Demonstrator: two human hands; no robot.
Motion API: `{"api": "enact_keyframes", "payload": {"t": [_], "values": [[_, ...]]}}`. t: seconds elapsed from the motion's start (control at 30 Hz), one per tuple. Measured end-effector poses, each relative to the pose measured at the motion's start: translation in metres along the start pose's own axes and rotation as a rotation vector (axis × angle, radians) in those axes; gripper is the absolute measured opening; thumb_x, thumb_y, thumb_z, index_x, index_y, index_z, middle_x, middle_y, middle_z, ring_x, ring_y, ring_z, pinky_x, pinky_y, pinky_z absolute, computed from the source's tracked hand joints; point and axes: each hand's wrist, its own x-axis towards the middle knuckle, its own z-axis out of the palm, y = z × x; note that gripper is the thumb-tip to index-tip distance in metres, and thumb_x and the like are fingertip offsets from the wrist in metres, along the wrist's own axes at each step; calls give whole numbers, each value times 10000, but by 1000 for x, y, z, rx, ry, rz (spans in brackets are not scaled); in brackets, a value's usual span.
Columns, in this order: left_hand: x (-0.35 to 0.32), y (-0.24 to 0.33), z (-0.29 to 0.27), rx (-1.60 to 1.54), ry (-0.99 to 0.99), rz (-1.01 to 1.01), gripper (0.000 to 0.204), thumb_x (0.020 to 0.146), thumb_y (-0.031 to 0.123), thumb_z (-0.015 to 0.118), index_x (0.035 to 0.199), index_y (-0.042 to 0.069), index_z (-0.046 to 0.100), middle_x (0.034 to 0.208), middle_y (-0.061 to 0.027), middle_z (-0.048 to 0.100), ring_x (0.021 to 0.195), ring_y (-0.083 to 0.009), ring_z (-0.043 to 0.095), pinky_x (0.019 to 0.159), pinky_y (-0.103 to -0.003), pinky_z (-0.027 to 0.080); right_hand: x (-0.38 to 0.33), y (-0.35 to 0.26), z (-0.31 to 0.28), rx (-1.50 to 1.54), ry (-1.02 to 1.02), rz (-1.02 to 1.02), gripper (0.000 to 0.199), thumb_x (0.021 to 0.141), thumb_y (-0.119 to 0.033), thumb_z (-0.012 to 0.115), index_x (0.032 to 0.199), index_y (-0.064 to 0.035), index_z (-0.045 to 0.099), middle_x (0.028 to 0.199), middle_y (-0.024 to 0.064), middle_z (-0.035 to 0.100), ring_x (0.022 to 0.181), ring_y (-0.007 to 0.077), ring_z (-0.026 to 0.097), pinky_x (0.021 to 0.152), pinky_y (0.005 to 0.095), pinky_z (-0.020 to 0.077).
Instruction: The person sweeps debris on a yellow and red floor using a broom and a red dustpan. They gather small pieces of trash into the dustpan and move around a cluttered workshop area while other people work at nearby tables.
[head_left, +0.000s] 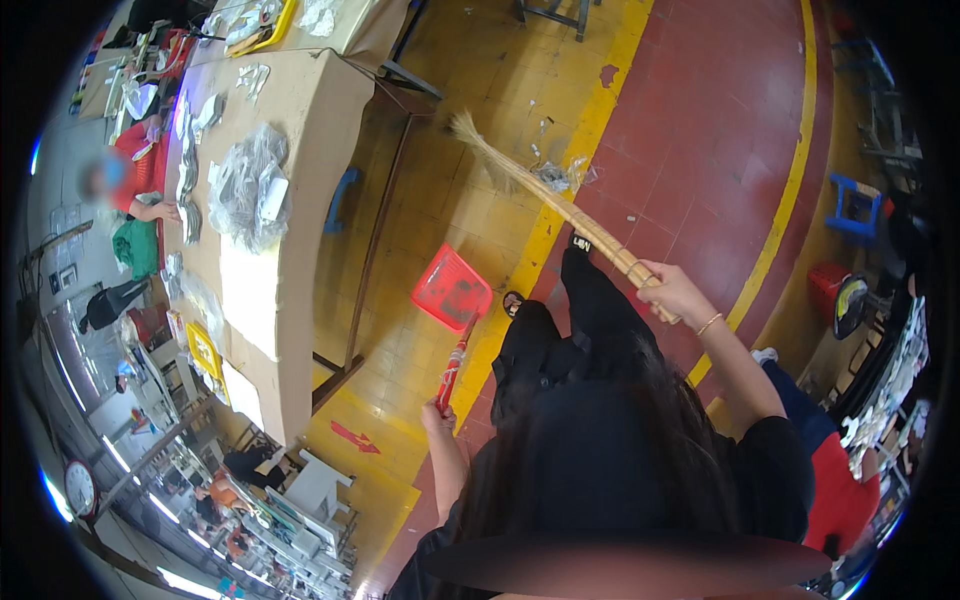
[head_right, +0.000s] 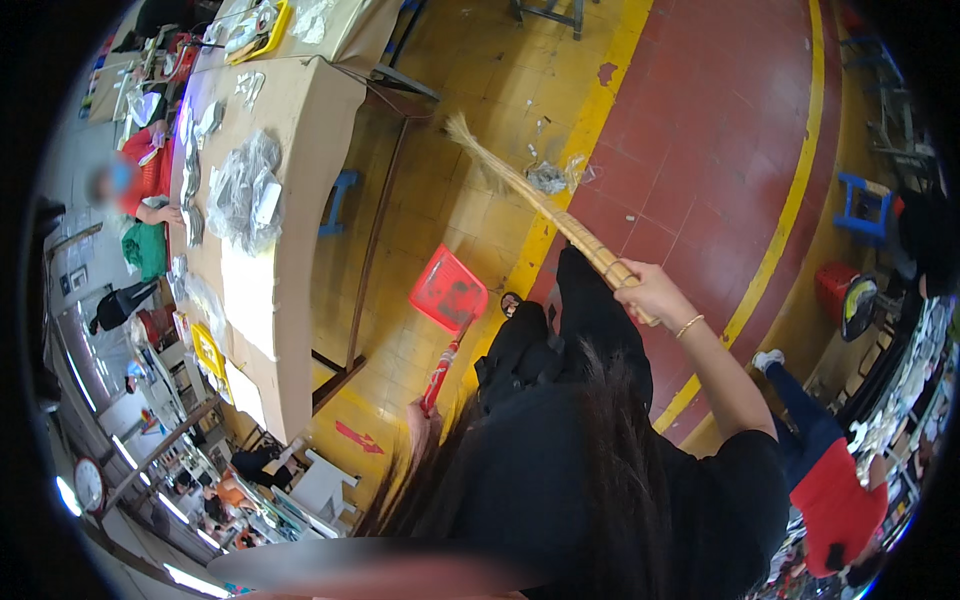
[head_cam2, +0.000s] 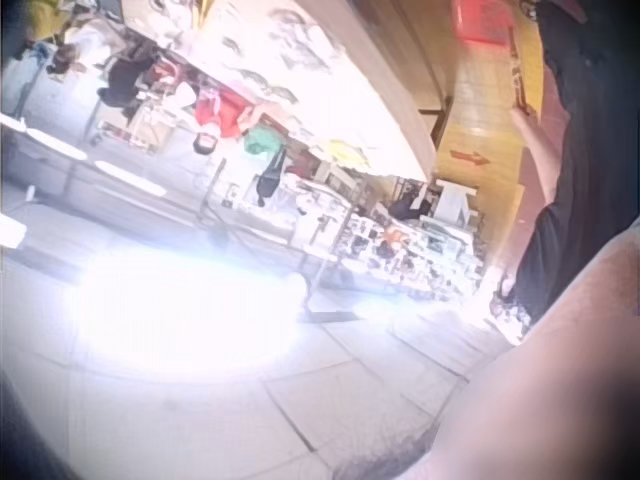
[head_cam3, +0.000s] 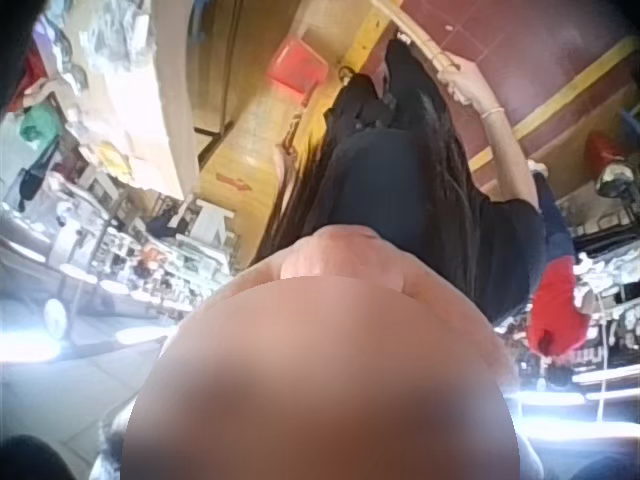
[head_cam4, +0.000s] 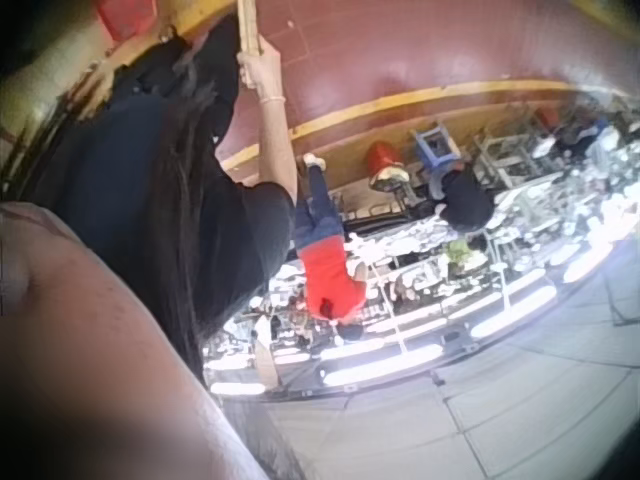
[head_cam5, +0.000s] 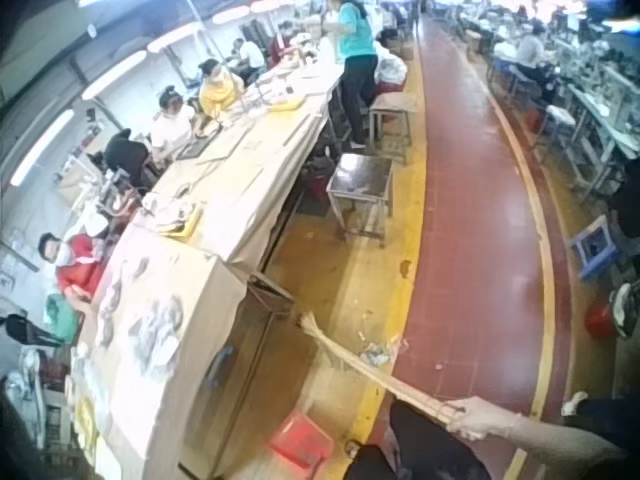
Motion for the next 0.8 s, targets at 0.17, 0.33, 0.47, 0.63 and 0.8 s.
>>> {"api": "enact_keyframes", "payload": {"t": [0.17,0.33,0.47,0.63,0.8], "values": [[-37,1,35,-126,-5,-22,200,868,276,391,777,115,466,426,-32,361,295,-144,284,273,-248,213,-7,-25,-79,-139,-18,40,577,708,-20,582,1269,-45,450,617,-11,485,431,54,461,356,212,380],[-52,-6,65,124,38,52,188,864,265,399,773,111,459,426,-38,362,289,-148,284,270,-250,205,-3,-15,-122,-170,-48,36,590,703,-29,576,1276,-31,437,633,-10,491,436,58,465,356,210,374],[-51,1,71,118,48,10,182,858,267,409,793,111,476,426,-43,365,284,-154,289,269,-256,210,9,-1,-137,-196,-25,14,585,698,-32,571,1270,-29,443,637,-5,497,433,66,468,357,215,383],[-42,17,89,139,50,10,173,857,260,411,800,119,492,420,-37,358,283,-153,288,270,-262,215,12,9,-145,-258,-18,-28,578,691,-38,579,1256,-27,461,634,8,512,437,74,484,360,227,398],[-29,37,106,260,16,-37,182,852,257,416,727,139,475,408,-28,344,278,-150,274,271,-263,216,3,4,-137,-264,34,-34,566,691,-43,581,1247,-30,476,614,12,514,436,77,490,362,233,403]]}}
